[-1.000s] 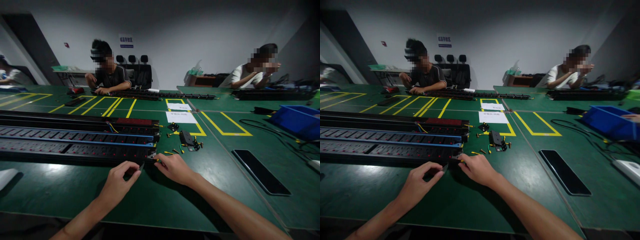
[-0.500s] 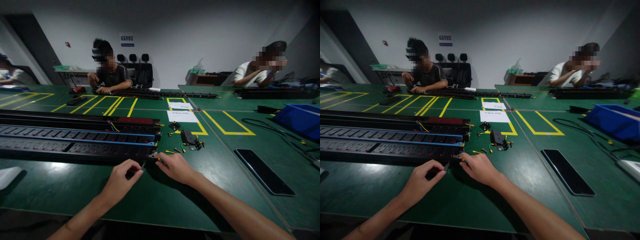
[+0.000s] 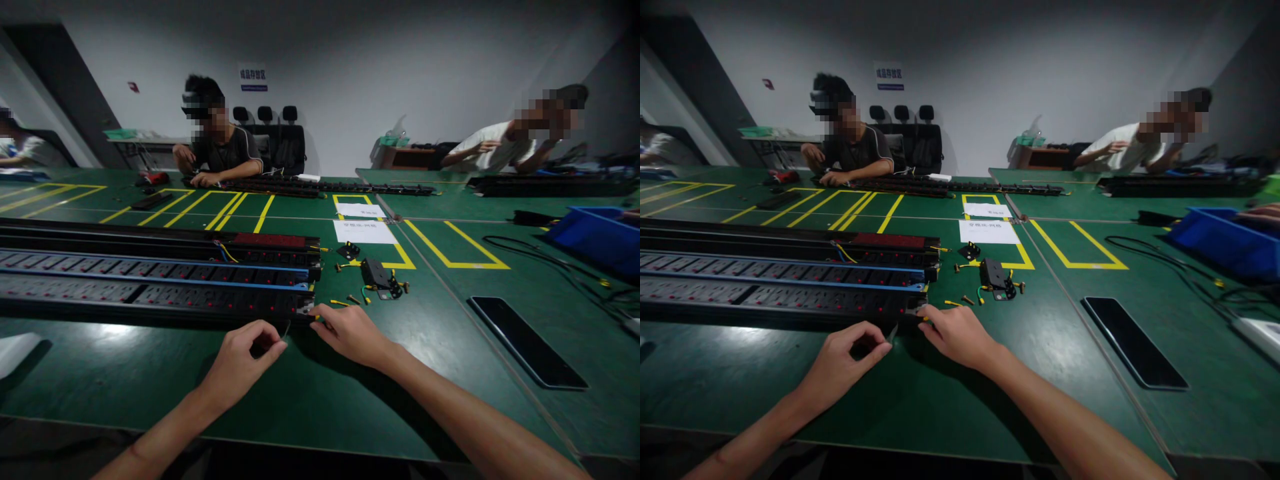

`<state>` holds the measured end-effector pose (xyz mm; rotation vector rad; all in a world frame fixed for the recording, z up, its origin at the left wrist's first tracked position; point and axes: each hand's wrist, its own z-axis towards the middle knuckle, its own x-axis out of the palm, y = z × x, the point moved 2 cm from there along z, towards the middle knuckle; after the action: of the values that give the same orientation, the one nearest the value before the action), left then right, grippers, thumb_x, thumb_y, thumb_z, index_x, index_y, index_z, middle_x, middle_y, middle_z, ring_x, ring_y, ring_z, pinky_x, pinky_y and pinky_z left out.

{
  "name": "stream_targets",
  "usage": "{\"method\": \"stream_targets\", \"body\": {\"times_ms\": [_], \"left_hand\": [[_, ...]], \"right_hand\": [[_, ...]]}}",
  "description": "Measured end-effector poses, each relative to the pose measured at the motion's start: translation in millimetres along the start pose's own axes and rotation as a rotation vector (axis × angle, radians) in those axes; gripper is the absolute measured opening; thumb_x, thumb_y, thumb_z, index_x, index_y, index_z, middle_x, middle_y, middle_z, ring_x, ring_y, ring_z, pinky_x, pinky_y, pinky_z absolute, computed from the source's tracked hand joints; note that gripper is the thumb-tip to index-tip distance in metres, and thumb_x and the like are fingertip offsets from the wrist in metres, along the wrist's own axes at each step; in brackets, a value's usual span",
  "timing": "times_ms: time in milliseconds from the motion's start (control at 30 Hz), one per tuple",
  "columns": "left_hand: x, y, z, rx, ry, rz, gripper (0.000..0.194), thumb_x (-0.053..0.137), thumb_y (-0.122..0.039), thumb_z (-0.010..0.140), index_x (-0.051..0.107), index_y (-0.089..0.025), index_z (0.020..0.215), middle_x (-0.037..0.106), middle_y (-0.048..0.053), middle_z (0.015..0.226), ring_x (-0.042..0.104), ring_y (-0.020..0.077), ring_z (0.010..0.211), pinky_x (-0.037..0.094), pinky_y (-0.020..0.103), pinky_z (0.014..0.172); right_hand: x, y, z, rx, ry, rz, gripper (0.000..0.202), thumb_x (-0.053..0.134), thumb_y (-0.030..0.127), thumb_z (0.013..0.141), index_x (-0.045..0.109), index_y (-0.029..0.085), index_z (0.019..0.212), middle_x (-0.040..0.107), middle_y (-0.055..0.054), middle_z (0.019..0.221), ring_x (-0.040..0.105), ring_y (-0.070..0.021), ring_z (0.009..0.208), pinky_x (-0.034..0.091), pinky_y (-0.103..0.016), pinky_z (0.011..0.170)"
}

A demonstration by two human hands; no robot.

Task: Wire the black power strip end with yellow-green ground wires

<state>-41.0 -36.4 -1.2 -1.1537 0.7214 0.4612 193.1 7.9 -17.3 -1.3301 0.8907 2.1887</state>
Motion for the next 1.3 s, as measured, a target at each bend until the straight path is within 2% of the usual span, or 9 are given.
{"method": "stream_targets", "body": {"times_ms": [967, 1300], "left_hand": [[0.5, -0.2, -0.5, 0.015, -0.015, -0.034, 0.012, 0.062, -0.029, 0.090, 0.070, -0.021, 0.085, 0.073, -0.003, 0.078, 0.068, 0.0119, 0.069, 0.051, 0.021, 0.067], [-0.7, -2.0, 0.1, 0.014, -0.011, -0.029, 0.013, 0.060, -0.029, 0.090, 0.067, -0.020, 0.082, 0.070, -0.002, 0.075, 0.066, 0.0127, 0.068, 0.052, 0.022, 0.066]], "right_hand": [[1.1, -1.2, -0.4, 0.001, 0.000, 0.004, 0.016, 0.055, 0.025, 0.099, 0.058, 0.021, 0.114, 0.069, 0.002, 0.071, 0.065, -0.0165, 0.063, 0.030, -0.026, 0.058], [2.3, -1.9, -0.9, -0.002, 0.002, -0.003, 0.016, 0.053, 0.026, 0.100, 0.057, 0.021, 0.114, 0.070, 0.002, 0.073, 0.065, -0.0162, 0.064, 0.030, -0.026, 0.059]]}}
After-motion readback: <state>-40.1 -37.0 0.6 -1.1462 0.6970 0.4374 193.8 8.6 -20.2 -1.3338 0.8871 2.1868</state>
